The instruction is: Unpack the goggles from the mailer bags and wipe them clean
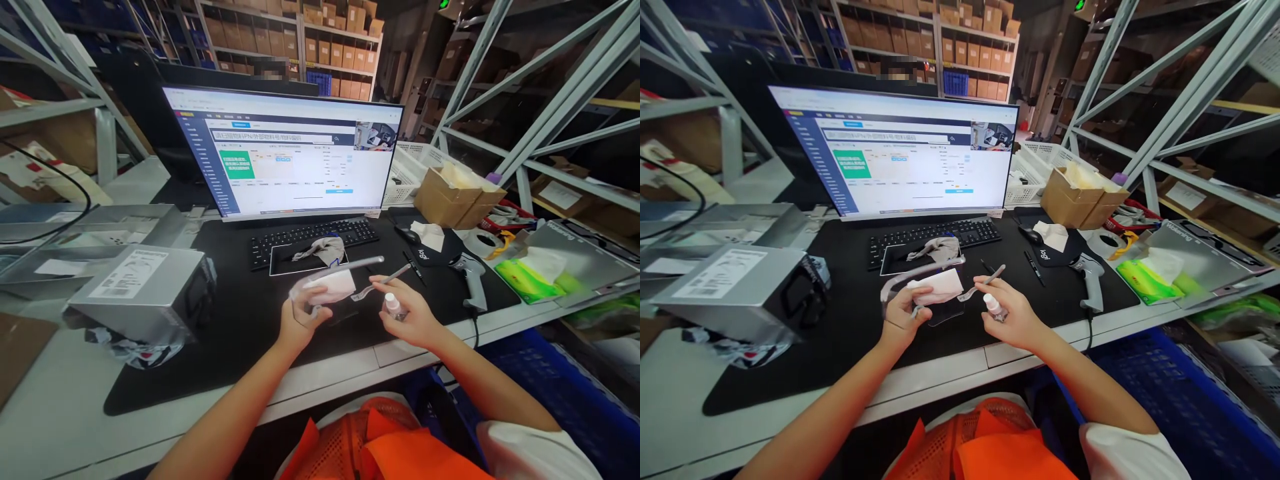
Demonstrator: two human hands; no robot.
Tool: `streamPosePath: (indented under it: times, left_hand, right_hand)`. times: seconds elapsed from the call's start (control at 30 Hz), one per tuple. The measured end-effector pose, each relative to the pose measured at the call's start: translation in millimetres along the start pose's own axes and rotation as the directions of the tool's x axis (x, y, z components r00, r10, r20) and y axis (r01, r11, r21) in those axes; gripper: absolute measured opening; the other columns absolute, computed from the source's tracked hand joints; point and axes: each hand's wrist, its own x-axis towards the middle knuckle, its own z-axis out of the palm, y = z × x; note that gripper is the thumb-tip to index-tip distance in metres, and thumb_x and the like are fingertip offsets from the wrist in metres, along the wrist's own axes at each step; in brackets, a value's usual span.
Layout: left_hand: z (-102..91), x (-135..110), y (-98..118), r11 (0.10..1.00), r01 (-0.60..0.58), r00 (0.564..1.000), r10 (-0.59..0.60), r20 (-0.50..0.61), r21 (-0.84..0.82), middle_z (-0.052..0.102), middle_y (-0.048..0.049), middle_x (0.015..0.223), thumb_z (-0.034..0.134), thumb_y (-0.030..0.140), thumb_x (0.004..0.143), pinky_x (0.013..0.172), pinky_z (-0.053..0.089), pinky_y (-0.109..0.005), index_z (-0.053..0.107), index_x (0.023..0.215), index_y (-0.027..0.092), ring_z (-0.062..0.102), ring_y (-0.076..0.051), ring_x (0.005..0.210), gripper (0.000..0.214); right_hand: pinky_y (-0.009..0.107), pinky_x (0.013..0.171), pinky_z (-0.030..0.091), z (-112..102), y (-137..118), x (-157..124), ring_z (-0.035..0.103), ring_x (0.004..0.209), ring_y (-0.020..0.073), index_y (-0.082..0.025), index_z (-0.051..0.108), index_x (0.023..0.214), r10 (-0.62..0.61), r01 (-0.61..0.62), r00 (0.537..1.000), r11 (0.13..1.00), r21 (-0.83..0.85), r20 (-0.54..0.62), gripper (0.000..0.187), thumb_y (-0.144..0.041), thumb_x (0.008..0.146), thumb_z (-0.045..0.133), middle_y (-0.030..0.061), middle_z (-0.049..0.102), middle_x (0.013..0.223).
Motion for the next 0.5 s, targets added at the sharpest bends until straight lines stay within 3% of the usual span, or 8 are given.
streamPosePath:
  times: [0.1, 0.17, 0.27, 0.37, 0.43, 0.5]
  left_hand:
    - [-4.3, 2, 1, 0.977, -0.171, 0.982, 0.159, 0.105, 0.128, 0.073, -0.0125, 0.1, 0.076, 0.076, 0.06, 0.09, 0.05, -0.043, 0.079, 0.1, 0.021, 0.066, -0.03, 0.096, 0.067]
    - [-5.9, 3, 3, 0.95, -0.252, 0.961, 0.223, 0.166, 0.182, 0.073, -0.0118, 0.103, 0.075, 0.072, 0.066, 0.094, 0.048, -0.045, 0.078, 0.105, 0.023, 0.064, -0.03, 0.099, 0.063]
    - [-6.8, 3, 7, 0.936, -0.249, 0.966, 0.221, 0.138, 0.25, 0.072, -0.0112, 0.11, 0.073, 0.059, 0.077, 0.098, 0.047, -0.046, 0.076, 0.11, 0.023, 0.061, -0.029, 0.106, 0.048]
    - [-7.1, 2, 6, 0.958, -0.187, 0.982, 0.177, 0.068, 0.216, 0.07, -0.0111, 0.115, 0.074, 0.052, 0.079, 0.101, 0.047, -0.046, 0.075, 0.11, 0.023, 0.061, -0.03, 0.111, 0.042]
    - [-8.2, 3, 3, 0.972, -0.157, 0.987, 0.158, 0.009, 0.172, 0.069, -0.0125, 0.117, 0.072, 0.05, 0.081, 0.104, 0.046, -0.047, 0.073, 0.112, 0.021, 0.061, -0.031, 0.113, 0.042]
    - [-10.6, 4, 0, 0.972, -0.15, 0.987, 0.159, -0.036, 0.179, 0.068, -0.014, 0.119, 0.069, 0.048, 0.085, 0.106, 0.044, -0.049, 0.071, 0.115, 0.019, 0.061, -0.03, 0.116, 0.042]
  right_hand:
    - [0.045, 0.105, 0.051, 0, 3, 3, 0.059, 0.126, 0.0246, -0.023, 0.057, 0.135, 0.024, -0.024, 0.999, 1.0, -0.004, -0.028, 0.057, -0.009, 0.08, 0.058, 0.0121, 0.063, 0.134]
    - [0.045, 0.105, 0.05, -1, 4, 5, 0.058, 0.127, 0.0246, -0.023, 0.057, 0.135, 0.03, -0.03, 0.999, 1.0, -0.001, -0.043, 0.057, -0.009, 0.08, 0.058, 0.0121, 0.063, 0.132]
    - [0.046, 0.106, 0.049, -4, 3, 8, 0.058, 0.128, 0.0251, -0.024, 0.056, 0.135, 0.012, -0.011, 0.998, 1.0, 0.009, -0.055, 0.055, -0.008, 0.082, 0.058, 0.0114, 0.064, 0.13]
    - [0.047, 0.103, 0.05, -6, 2, 5, 0.058, 0.127, 0.0277, -0.024, 0.057, 0.132, 0.004, -0.004, 0.997, 1.0, 0.001, -0.079, 0.052, -0.01, 0.082, 0.059, 0.0111, 0.067, 0.124]
    - [0.042, 0.088, 0.058, -6, 3, -4, 0.068, 0.106, 0.0251, -0.024, 0.059, 0.129, 0.085, -0.081, 0.99, 0.996, 0.038, -0.114, 0.047, -0.013, 0.083, 0.061, 0.01, 0.069, 0.117]
    - [0.034, 0.067, 0.058, -2, 8, -17, 0.069, 0.075, 0.0181, -0.026, 0.06, 0.125, 0.228, -0.21, 0.959, 0.971, 0.117, -0.167, 0.041, -0.016, 0.085, 0.061, 0.0056, 0.071, 0.102]
